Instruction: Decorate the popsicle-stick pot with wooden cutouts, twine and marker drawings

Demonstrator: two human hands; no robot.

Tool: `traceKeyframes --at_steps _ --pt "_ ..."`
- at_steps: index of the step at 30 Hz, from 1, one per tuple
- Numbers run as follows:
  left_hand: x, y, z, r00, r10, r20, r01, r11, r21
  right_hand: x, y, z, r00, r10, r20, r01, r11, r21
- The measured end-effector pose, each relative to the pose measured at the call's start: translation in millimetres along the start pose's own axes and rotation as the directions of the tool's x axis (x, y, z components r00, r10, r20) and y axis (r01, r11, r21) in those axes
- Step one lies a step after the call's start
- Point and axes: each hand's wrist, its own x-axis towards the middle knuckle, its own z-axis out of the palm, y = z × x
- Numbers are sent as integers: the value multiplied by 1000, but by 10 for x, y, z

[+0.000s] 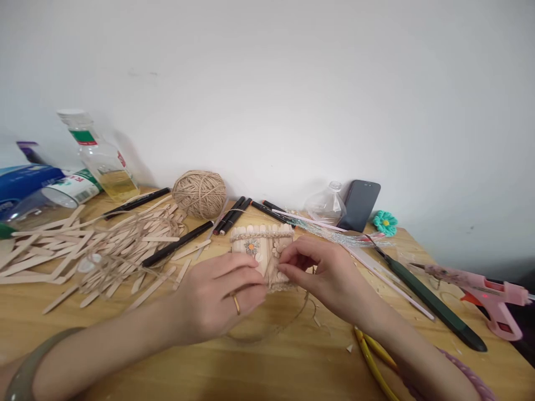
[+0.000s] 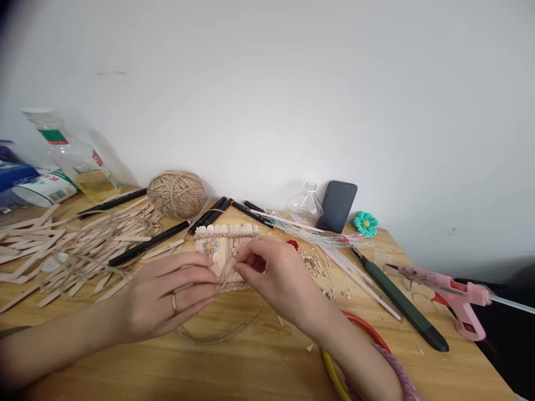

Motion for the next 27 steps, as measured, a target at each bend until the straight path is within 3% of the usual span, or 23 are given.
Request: traceKeyframes --at_steps 11,18,27 --pt "-12 -33 -9 999 23 24 -23 1000 2 9 -55 -15 997 76 19 -76 997 -4" --pt "-28 -20 13 1000 7 6 -8 998 55 47 31 -32 983 172 59 -182 951 250" --pt "-39 -4 23 1000 -11 28 9 998 67 -24 65 -77 986 144 83 -161 949 270"
